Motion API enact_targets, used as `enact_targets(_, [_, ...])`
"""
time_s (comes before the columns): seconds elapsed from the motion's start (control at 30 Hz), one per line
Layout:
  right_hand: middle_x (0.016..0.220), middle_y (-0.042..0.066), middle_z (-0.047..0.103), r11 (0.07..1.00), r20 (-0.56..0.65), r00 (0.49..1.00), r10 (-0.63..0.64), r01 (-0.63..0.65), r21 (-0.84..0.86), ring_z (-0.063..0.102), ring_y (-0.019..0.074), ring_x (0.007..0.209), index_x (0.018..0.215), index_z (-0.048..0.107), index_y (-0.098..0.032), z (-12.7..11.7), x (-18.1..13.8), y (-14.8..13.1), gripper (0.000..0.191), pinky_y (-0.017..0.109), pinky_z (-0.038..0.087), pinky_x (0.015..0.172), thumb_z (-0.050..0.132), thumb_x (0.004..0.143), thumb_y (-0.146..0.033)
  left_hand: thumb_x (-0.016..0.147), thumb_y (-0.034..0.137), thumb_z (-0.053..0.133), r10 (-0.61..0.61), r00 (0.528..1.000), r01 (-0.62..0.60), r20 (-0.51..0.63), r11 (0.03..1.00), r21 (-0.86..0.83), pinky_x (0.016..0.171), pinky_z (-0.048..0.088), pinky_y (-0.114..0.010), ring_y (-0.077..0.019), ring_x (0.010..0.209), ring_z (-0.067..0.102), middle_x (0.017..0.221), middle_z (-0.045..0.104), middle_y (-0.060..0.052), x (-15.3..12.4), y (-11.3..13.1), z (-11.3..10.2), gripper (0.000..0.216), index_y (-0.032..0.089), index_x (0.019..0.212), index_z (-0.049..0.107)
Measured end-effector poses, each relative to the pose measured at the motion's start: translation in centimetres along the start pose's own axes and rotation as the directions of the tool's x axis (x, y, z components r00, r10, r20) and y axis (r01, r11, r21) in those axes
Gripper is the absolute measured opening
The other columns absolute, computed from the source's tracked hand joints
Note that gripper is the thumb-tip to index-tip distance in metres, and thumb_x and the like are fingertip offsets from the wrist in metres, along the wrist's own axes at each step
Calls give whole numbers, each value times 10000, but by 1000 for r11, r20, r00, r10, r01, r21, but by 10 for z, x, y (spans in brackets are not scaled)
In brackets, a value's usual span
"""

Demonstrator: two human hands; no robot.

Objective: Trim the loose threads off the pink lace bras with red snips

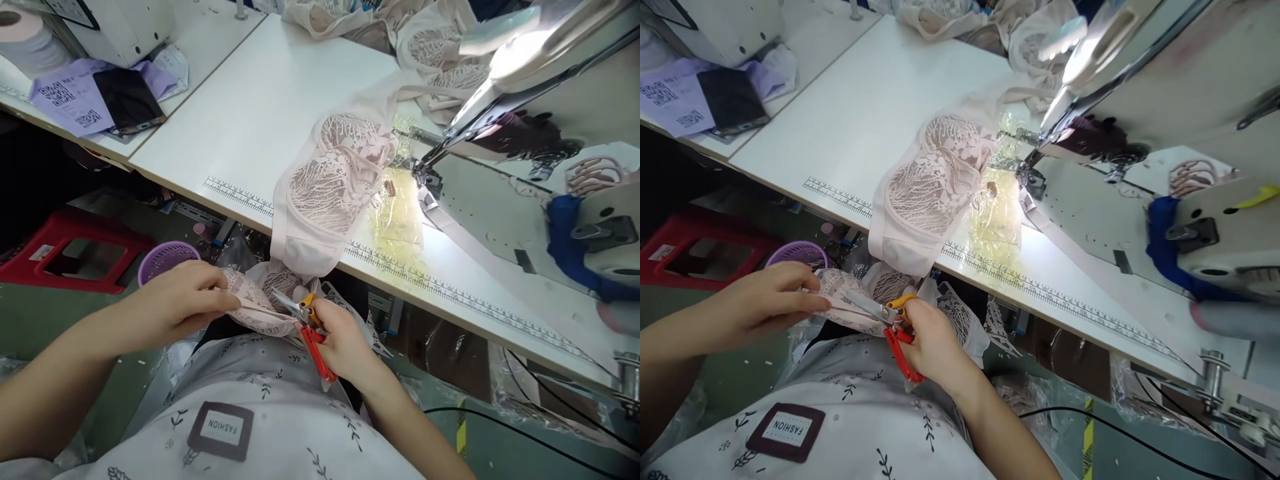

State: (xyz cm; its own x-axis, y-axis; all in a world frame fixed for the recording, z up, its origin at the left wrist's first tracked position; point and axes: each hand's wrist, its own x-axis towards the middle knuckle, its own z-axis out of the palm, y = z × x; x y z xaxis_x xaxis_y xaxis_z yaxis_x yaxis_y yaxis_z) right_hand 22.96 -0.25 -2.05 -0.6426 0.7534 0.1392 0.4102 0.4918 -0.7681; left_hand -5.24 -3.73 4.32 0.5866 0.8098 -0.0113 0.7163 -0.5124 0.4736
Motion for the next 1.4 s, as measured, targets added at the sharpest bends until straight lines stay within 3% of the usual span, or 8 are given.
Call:
enact_targets(0.17, [587,-54,327,994,33,995,-92,94,-62,295,105,485,687,206,-238,0,3,-5,264,208,251,437,445,782,-175,894,306,565,-91,987,103,130,990,-92,852,448,-352,-245,986,556,1124,539,-105,9,12,8,167,214,930,699])
enact_targets(0.37, [579,-48,400,969,69,979,-193,201,-144,377,111,469,710,201,-242,3,-1,-11,238,203,288,434,388,735,-98,820,200,644,-92,961,123,260,987,-104,1061,320,-575,-333,1192,481,1293,492,-138,20,17,7,80,190,869,708])
enact_targets(0.5, [582,-41,431,948,61,973,-224,232,-216,414,114,458,720,204,-244,3,-1,-12,223,196,312,425,363,717,-86,769,160,687,-46,976,67,211,993,-96,1110,294,-533,-296,1206,485,1258,524,-110,8,20,-6,60,172,725,648])
enact_targets(0.7, [567,-52,409,947,54,971,-234,240,-214,409,110,428,725,209,-248,2,1,-13,235,190,320,403,368,722,-75,827,234,655,-35,999,29,30,981,190,1147,145,-563,-286,1266,414,1191,565,-83,-15,22,-11,152,187,685,624])
enact_targets(0.97, [552,-62,395,951,60,972,-229,236,-199,392,107,409,714,241,-249,5,-1,-14,224,188,320,380,399,739,-92,932,111,442,112,991,-79,-78,938,337,815,406,-341,-148,845,577,985,681,-34,-25,47,-18,194,148,910,631])
enact_targets(1.07, [559,-56,419,954,60,974,-221,228,-195,411,104,423,717,252,-246,6,0,-17,219,179,348,392,415,762,-108,927,120,457,130,991,-104,-44,918,382,884,407,-382,-204,954,581,1036,673,-69,-28,34,-13,226,158,771,615])
enact_targets(1.2, [551,-48,421,958,25,978,-209,210,-198,408,109,428,700,230,-248,7,-1,-16,228,186,346,390,406,767,-119,937,182,459,124,992,-128,37,979,157,935,437,-363,-215,1007,591,1028,680,-92,-25,7,-8,236,187,756,611])
enact_targets(1.4, [585,-37,409,979,49,995,-92,99,-177,396,126,476,690,255,-246,13,-15,-3,241,217,340,422,452,805,-170,901,165,466,-94,989,118,114,967,-225,769,479,-292,-197,844,610,891,674,-79,-18,-4,-10,141,181,848,596])
